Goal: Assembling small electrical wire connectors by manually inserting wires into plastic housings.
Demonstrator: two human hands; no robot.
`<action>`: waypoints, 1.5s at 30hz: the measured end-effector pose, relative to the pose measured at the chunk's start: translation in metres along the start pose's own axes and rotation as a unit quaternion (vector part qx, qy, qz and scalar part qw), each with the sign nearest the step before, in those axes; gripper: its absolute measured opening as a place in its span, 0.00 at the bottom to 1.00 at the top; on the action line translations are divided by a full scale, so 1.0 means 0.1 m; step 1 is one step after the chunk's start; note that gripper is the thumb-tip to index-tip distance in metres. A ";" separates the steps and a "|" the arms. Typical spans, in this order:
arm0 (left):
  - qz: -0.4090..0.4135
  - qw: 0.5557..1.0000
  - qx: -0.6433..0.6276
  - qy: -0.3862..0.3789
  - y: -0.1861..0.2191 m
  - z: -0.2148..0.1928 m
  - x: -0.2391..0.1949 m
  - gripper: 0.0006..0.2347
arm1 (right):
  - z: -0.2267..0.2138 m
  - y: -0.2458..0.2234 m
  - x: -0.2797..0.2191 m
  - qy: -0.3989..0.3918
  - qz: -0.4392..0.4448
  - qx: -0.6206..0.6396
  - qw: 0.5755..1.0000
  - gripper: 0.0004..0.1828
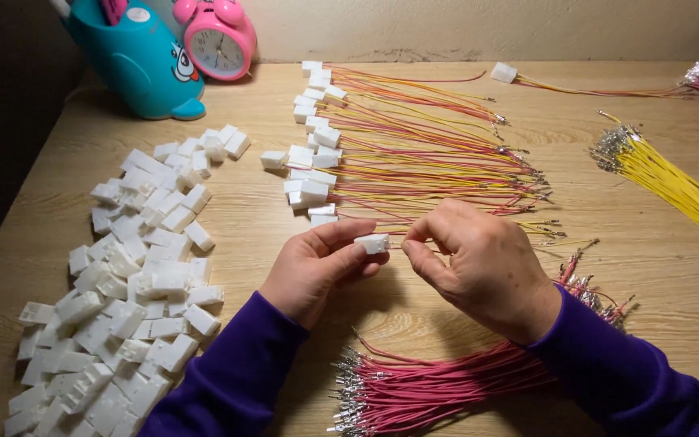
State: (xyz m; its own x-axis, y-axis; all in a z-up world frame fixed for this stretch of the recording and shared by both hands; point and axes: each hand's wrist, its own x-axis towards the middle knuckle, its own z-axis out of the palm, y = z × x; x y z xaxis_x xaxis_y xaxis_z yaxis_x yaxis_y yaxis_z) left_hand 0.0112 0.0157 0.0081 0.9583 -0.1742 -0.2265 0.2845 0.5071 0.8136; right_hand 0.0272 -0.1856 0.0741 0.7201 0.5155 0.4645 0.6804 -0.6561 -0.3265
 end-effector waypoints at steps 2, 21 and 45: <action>0.002 1.000 0.002 -0.008 -0.01 -0.02 0.00 0.15 | 0.00 -0.01 -0.01 0.013 -0.008 -0.030 0.999 0.04; 0.017 1.000 0.000 0.000 -0.03 -0.01 0.00 0.13 | 0.13 0.05 -0.03 -0.015 -0.044 -0.012 0.999 0.04; 0.044 0.998 0.046 0.020 -0.17 -0.03 0.06 0.14 | 0.14 0.00 -0.02 -0.039 -0.004 0.074 0.996 0.05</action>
State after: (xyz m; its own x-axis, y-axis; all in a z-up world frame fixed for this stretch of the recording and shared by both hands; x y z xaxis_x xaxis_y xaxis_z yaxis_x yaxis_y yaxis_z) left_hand 0.0125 0.0083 -0.0083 0.9802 -0.0979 -0.1723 0.1979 0.4384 0.8767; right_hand 0.0278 -0.1786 0.0618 0.7188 0.5657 0.4040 0.6948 -0.5662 -0.4434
